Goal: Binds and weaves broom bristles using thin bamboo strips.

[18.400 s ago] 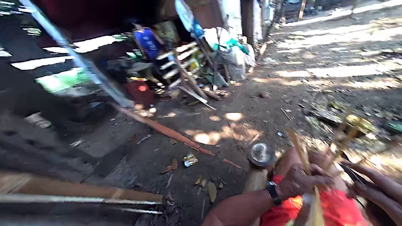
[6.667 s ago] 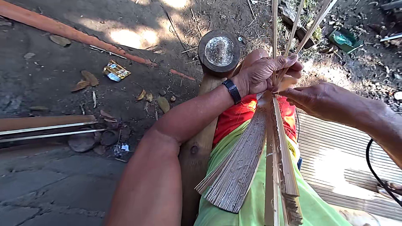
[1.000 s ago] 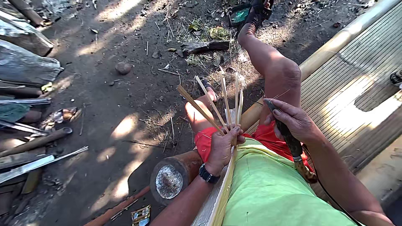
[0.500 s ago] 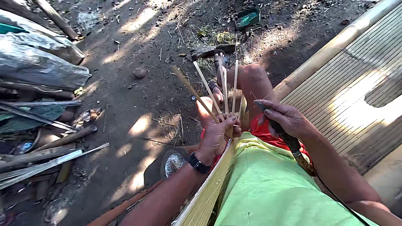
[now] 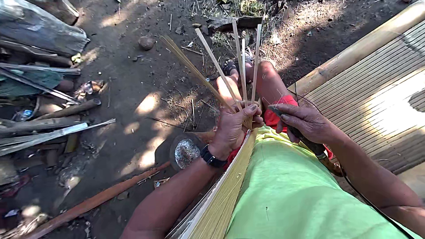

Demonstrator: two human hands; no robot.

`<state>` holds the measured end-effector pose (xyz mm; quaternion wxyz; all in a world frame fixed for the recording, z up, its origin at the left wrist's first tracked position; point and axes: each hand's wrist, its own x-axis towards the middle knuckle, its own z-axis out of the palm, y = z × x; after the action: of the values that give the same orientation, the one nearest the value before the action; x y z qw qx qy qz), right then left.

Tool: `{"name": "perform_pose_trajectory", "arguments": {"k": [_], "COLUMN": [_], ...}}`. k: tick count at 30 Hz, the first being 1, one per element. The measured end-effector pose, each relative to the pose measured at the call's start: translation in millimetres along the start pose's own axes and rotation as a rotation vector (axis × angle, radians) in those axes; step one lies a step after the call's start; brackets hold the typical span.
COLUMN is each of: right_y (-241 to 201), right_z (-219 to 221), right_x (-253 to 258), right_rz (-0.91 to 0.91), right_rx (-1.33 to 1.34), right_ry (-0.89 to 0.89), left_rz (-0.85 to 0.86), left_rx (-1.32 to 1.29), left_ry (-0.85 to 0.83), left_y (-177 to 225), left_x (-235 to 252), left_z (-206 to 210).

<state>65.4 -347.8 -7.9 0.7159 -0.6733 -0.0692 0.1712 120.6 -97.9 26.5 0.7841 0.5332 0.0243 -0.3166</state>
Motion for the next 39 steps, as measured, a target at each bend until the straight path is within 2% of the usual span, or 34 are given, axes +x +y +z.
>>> {"name": "perform_pose_trajectory", "arguments": {"k": [6, 11, 19, 27, 39], "right_y": [0, -1, -6, -22, -40], "right_z": [4, 9, 17, 25, 35], "right_x": [6, 15, 33, 58, 75], "right_rz": [0.032, 0.081, 0.106, 0.069, 0.011], "right_rx": [-0.141, -0.150, -0.237, -0.460, -0.697], "right_ry": [-0.136, -0.211, -0.176, -0.307, -0.430], "left_rz": [0.030, 0.007, -0.042, 0.025, 0.193], "left_rx": [-0.026, -0.093, -0.208, -0.278, -0.305], "left_ry": [0.008, 0.015, 0.033, 0.165, 0.206], "left_y": [11, 19, 23, 13, 13], "left_x": [9, 14, 31, 20, 20], "left_z": [-5, -17, -41, -51, -51]}}
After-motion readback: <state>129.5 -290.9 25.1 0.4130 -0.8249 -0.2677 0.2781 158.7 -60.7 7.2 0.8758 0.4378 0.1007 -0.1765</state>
